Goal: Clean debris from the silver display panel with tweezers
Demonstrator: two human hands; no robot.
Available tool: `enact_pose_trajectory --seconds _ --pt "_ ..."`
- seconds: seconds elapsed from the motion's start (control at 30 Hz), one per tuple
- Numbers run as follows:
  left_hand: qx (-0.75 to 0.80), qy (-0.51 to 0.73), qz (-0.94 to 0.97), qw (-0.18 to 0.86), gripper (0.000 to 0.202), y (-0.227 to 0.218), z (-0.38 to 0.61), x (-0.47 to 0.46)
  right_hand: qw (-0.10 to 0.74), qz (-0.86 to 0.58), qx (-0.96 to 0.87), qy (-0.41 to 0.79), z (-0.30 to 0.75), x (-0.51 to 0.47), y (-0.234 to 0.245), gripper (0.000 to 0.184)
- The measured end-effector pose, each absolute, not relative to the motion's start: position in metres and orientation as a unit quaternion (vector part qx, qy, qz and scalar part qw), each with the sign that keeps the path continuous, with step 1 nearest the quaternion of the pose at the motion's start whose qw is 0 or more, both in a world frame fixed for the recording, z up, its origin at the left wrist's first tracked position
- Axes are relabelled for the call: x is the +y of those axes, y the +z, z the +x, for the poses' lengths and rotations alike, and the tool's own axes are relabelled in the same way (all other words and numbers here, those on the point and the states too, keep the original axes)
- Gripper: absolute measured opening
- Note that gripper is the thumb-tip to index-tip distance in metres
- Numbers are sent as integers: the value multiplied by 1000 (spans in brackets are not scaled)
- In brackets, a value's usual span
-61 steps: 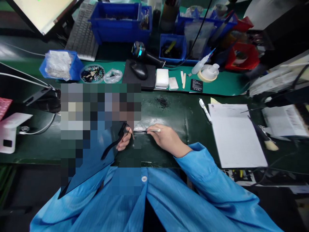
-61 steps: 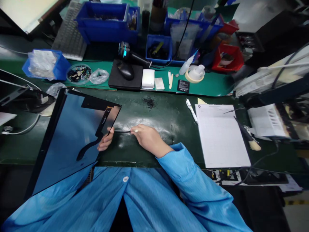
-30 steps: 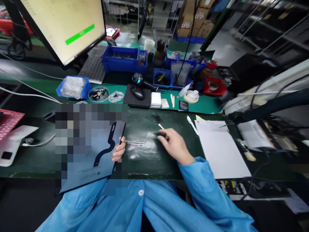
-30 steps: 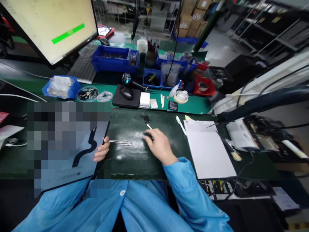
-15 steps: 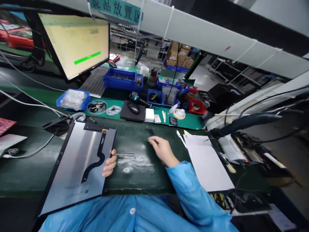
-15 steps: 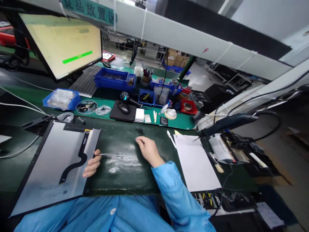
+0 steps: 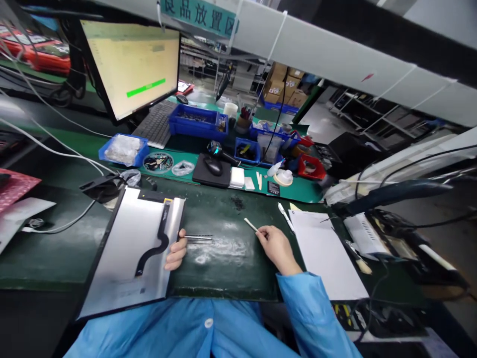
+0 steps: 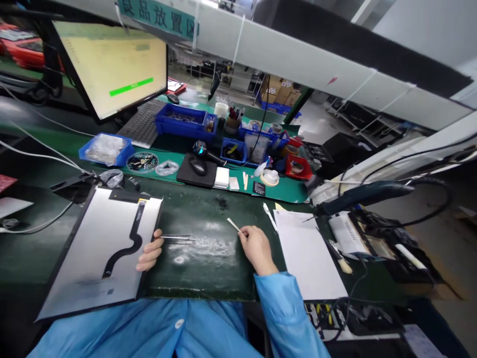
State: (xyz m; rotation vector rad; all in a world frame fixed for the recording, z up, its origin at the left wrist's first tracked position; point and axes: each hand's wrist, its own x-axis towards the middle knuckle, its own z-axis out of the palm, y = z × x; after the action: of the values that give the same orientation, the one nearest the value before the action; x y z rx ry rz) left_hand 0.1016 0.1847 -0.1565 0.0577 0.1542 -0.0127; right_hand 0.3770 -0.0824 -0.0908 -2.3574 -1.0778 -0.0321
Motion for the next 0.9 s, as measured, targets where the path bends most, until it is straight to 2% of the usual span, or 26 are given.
enact_pose_trajectory --seconds 0.03,0.1,0.17,0.3,0.37,0.43,0.53,0.63,0.7,0.77,0.9 --pt "62 -37 58 996 36 -145 105 180 270 -879 -393 -18 379 -86 -88 25" --pt "57 -12 72 996 35 -121 114 169 283 -881 -378 -33 377 -89 -82 25" --pt "112 19 59 992 35 -102 125 159 335 -866 -372 -4 363 -85 -77 26" --pt "144 76 54 985 27 -87 158 145 480 -725 -401 287 307 -51 -75 38" --pt "148 65 66 985 26 -87 177 141 552 -655 -382 347 285 -26 -76 53" --pt "146 58 74 985 26 -86 194 140 629 -618 -345 321 277 0 -73 58" --pt "114 52 78 989 26 -77 210 144 698 -597 -304 253 293 30 -64 49" --pt "85 31 94 991 34 -67 216 158 747 -587 -274 149 323 43 -57 40" --pt "79 23 111 990 40 -63 217 169 772 -584 -239 71 339 45 -59 35" --pt "86 19 116 989 40 -64 216 177 775 -588 -220 64 347 43 -68 30" --pt "100 47 79 991 37 -68 213 186 681 -636 -266 247 339 38 -91 34"
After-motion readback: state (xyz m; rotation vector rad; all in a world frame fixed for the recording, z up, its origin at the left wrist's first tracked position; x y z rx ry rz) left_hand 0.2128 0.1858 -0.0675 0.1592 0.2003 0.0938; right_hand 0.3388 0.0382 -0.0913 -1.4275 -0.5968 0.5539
